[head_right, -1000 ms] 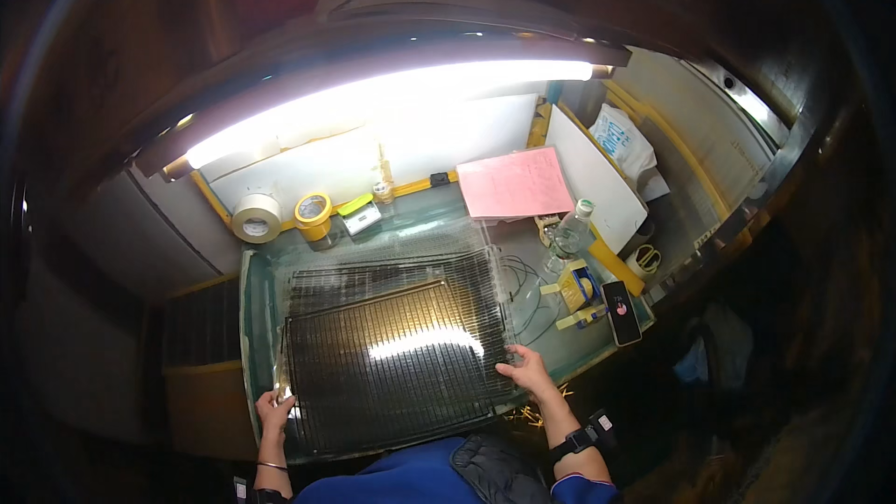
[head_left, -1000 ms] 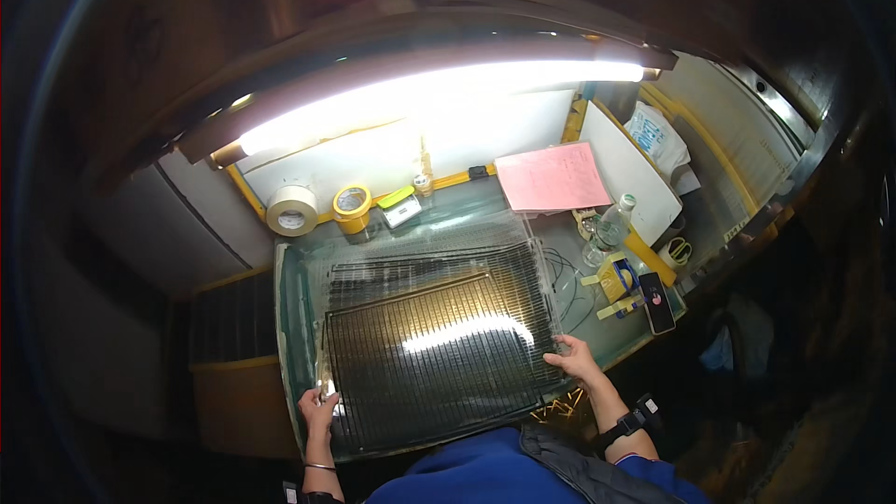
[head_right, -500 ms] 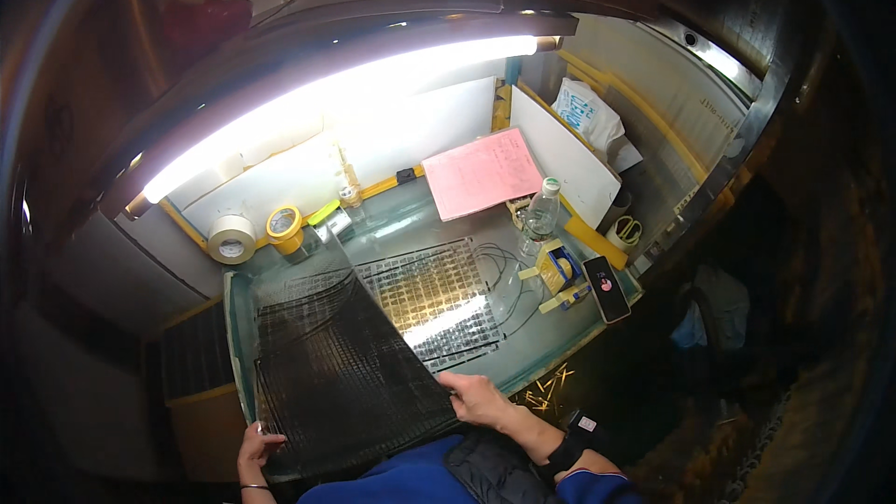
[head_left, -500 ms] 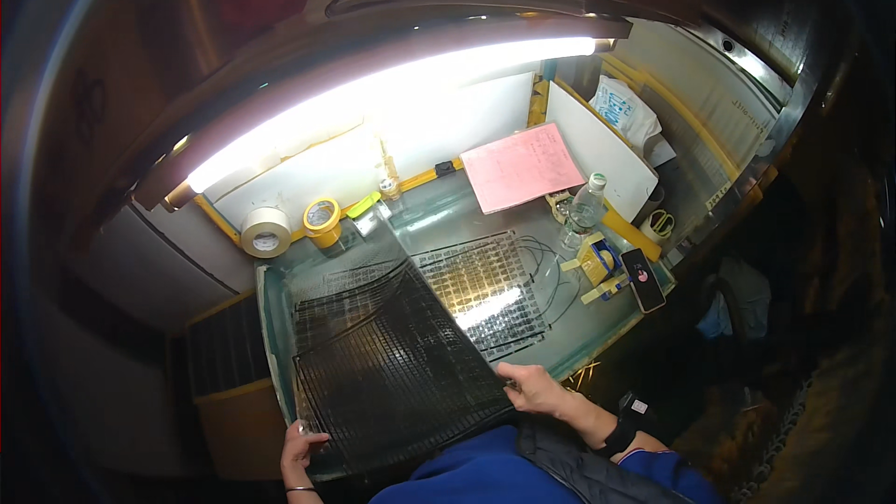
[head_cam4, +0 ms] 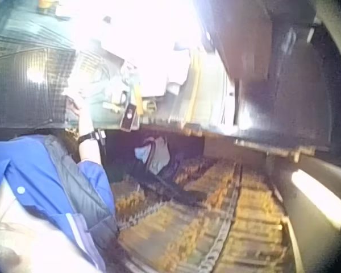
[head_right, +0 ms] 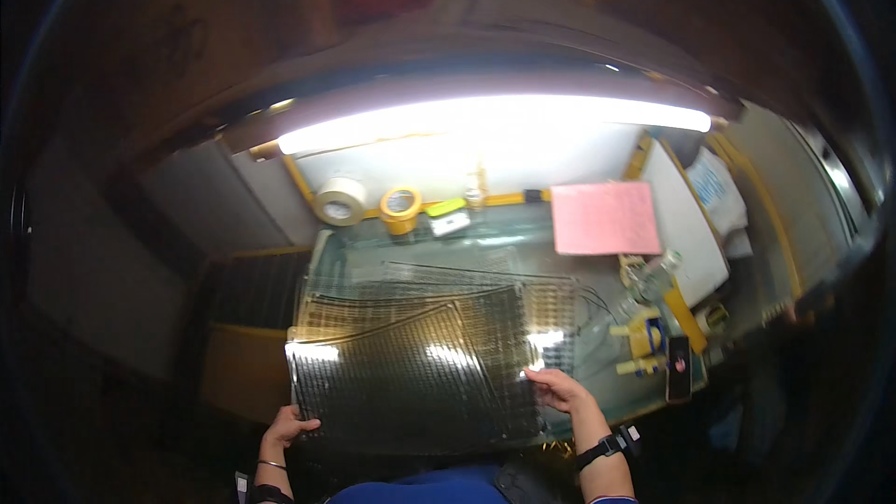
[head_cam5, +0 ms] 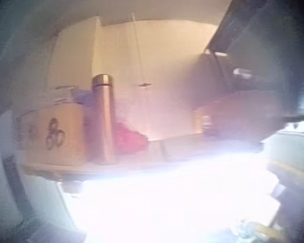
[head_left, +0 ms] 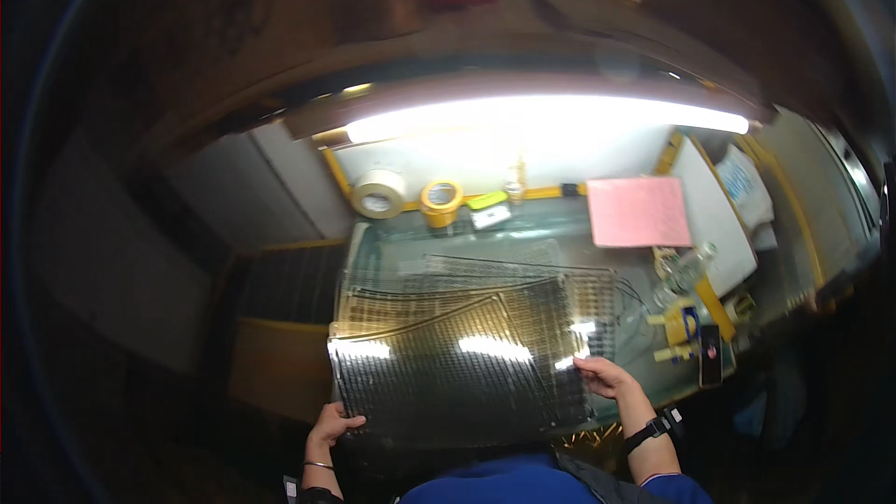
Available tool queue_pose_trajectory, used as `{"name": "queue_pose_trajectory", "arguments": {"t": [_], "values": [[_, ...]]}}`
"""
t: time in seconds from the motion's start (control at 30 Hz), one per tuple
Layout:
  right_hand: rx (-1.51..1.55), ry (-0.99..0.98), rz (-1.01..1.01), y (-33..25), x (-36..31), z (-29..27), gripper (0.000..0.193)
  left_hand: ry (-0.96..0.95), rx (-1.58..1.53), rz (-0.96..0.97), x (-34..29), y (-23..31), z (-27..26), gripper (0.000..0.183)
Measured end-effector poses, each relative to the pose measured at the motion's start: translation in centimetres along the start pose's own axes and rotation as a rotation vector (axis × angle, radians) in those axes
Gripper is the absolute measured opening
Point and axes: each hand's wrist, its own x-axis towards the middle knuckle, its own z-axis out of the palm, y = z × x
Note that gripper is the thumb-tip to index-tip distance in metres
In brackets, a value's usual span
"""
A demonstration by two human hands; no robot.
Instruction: Organizing and stacking metal mesh screens or filters into racks.
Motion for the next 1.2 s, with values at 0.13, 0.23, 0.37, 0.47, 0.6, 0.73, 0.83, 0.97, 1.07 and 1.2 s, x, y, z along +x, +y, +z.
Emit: {"name": "queue_pose_trajectory", "arguments": {"t": [0.13, 0.23, 0.37, 0.47, 0.6, 0.73, 0.83, 0.97, 1.07, 1.2], "values": [[-0.436, 0.075, -0.128, -1.9, 0.9, 4.0, 0.035, -0.028, 0.041, -0.156, -4.5, -0.6, 0.8, 0.027], [-0.526, 0.002, -0.064, -0.7, 3.0, 3.6, 0.031, 0.089, -0.267, -0.145, -4.6, -5.3, -0.5, 0.027], [-0.52, -0.021, -0.122, -0.2, 1.3, 9.0, 0.026, 0.077, -0.497, -0.157, -5.4, -7.2, -2.9, 0.032], [-0.463, -0.048, -0.214, 2.1, 1.2, 9.0, 0.025, -0.098, -0.425, -0.054, -5.7, -9.7, -5.3, 0.04], [-0.456, 0.025, -0.183, 4.0, -2.3, 15.2, 0.008, -0.136, -0.296, 0.078, -7.6, -9.9, -9.0, 0.043], [-0.488, -0.062, -0.234, 7.6, -1.5, 21.4, 0.004, 0.005, -0.286, 0.27, -11.0, -13.4, -15.6, 0.036], [-0.625, 0.008, -0.226, 9.6, -1.1, 31.4, 0.004, 0.154, -0.327, 0.19, -17.6, -12.2, -21.6, 0.035], [-0.696, -0.12, -0.193, 12.9, 1.2, 43.4, 0.033, 0.339, -0.353, 0.241, -19.6, -20.9, -29.9, 0.034], [-0.907, -0.415, -0.342, 16.4, 9.8, 46.8, 0.042, 0.582, -0.4, 0.111, -22.4, -22.4, -34.5, 0.033], [-1.128, -0.637, -0.351, 19.8, 13.8, 62.0, 0.048, 0.745, -0.615, -0.037, -24.2, -28.0, -40.3, 0.041]]}}
